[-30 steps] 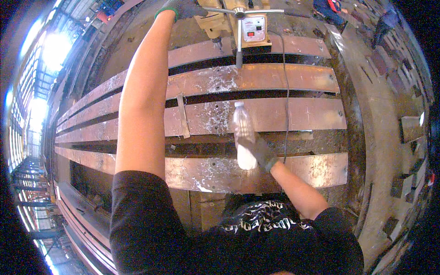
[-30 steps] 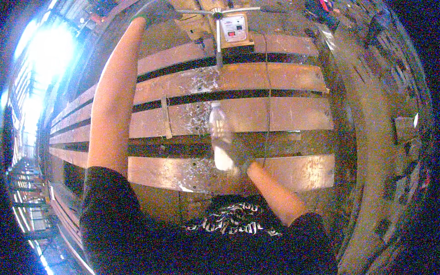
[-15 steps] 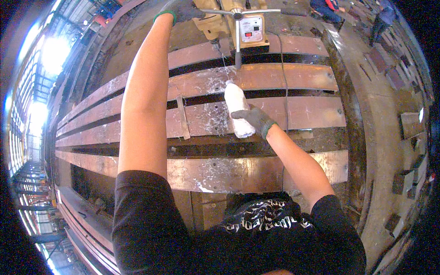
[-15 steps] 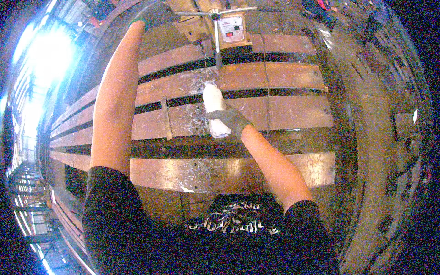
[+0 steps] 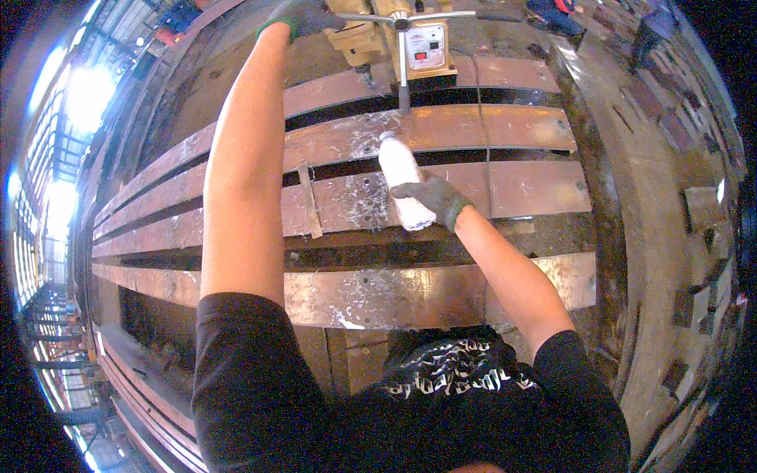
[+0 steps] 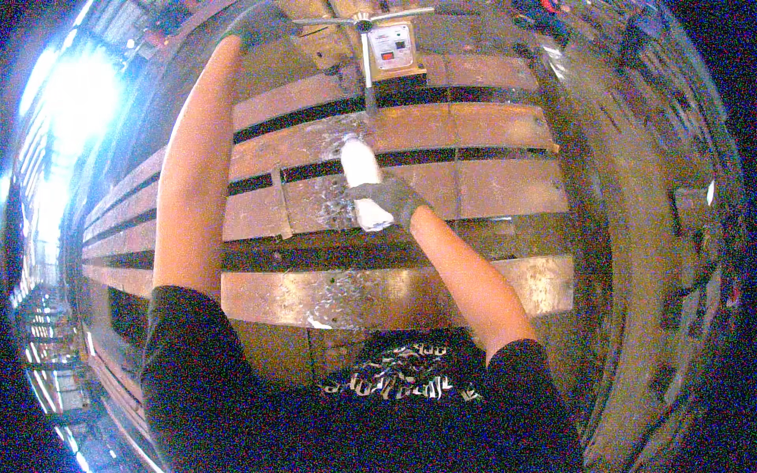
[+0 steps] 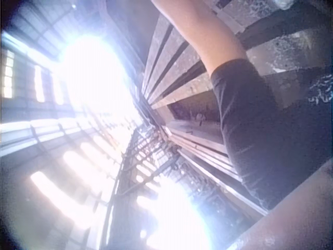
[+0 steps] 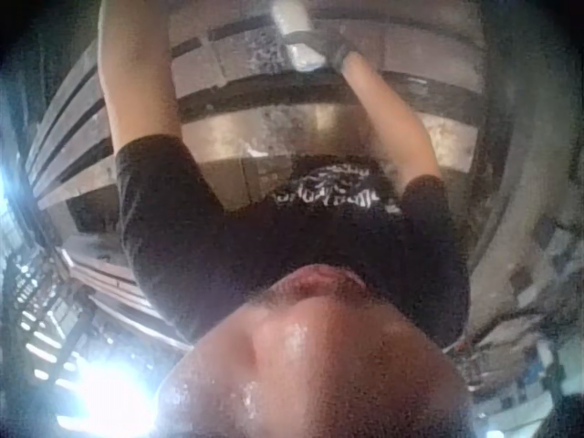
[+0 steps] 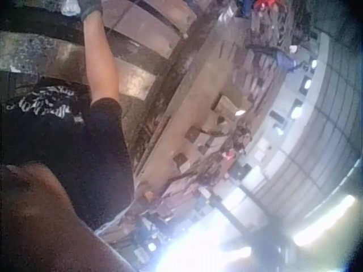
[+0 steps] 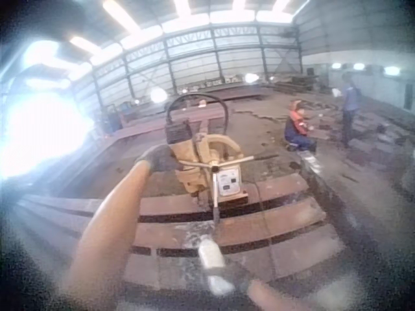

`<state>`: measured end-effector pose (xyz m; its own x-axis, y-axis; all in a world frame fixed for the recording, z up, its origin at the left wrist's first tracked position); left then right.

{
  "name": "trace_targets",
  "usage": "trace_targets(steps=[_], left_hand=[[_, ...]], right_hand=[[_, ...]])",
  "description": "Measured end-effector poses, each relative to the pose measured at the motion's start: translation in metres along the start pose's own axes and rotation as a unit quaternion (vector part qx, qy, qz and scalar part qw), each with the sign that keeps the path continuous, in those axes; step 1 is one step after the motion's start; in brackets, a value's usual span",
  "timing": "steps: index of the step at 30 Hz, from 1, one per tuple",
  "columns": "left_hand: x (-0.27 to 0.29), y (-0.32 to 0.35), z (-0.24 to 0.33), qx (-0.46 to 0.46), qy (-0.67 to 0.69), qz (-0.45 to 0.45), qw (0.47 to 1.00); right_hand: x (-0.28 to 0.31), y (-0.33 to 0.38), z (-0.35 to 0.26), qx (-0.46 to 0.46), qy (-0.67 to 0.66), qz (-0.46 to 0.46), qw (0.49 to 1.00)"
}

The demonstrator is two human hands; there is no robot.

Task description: The person operates a handheld drill press on several metal plates laid on a workbench. They repeatedly apply liquid from a bottle to the drilling area, then drill holes, and occasionally wipe the surface with a cloth. The person also briefly moves a metal plate aside to access another area.

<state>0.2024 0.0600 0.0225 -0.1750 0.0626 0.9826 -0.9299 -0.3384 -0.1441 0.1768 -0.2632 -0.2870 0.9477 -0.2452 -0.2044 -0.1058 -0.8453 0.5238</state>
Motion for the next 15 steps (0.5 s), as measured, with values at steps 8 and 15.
trace_targets(steps=[8,15], left_hand=[[0.010,0.016,0.025,0.070,0.041,0.003,0.997],[0.010,0.017,0.029,0.149,-0.051,-0.066,0.985]], right_hand=[[0.010,-0.004,0.002,-0.012,-0.008,0.013,1.000],[0.010,0.015,-0.024,0.017,0.024,0.036,0.999]])
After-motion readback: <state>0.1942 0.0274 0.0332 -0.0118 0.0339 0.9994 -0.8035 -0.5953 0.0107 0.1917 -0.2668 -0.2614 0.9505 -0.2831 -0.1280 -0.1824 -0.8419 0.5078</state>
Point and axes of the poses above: each hand's wrist, its own y-axis away from the middle knuckle, its own x-axis out of the back of the hand, z = x × y, the point moved 9 cm from there along -y, towards the middle knuckle, and after that the axes turned 9 degrees about -x, right-handed, at the moved point
